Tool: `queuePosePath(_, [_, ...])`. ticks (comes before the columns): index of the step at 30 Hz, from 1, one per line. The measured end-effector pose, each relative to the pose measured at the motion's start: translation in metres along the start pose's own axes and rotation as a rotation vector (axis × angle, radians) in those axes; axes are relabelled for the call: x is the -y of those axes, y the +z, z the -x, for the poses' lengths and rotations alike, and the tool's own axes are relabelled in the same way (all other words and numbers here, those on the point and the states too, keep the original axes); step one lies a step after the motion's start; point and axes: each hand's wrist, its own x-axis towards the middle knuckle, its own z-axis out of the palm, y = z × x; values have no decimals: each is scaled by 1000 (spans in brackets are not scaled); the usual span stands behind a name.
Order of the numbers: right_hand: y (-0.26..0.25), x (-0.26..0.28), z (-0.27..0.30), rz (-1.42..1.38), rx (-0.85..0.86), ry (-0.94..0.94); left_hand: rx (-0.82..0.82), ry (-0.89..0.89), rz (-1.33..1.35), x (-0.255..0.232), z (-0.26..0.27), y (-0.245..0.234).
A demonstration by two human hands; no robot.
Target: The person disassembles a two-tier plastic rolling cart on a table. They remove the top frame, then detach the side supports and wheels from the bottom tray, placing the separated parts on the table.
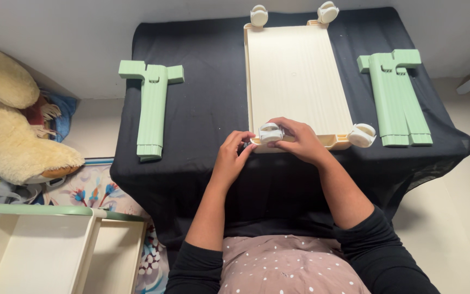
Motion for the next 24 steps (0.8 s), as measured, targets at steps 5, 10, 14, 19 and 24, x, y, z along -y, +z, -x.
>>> queuePosePath(5, [-1, -6, 1, -25, 12, -14, 2, -15, -23, -6, 3, 0])
queuePosePath(10, [2, 0, 5, -45, -21, -43, -15, 12, -32, -8, 6, 1])
queuePosePath(14, [6, 6, 9, -27, -40, -50, -19, 45, -12, -6, 10, 2])
queuePosePath(19, [7, 8, 9, -14, -60, -38, -29, 81, -15, -4, 12, 4])
queuePosePath(24, [7, 7, 10, -32, -65, -60, -41, 88, 12, -4, 11, 6])
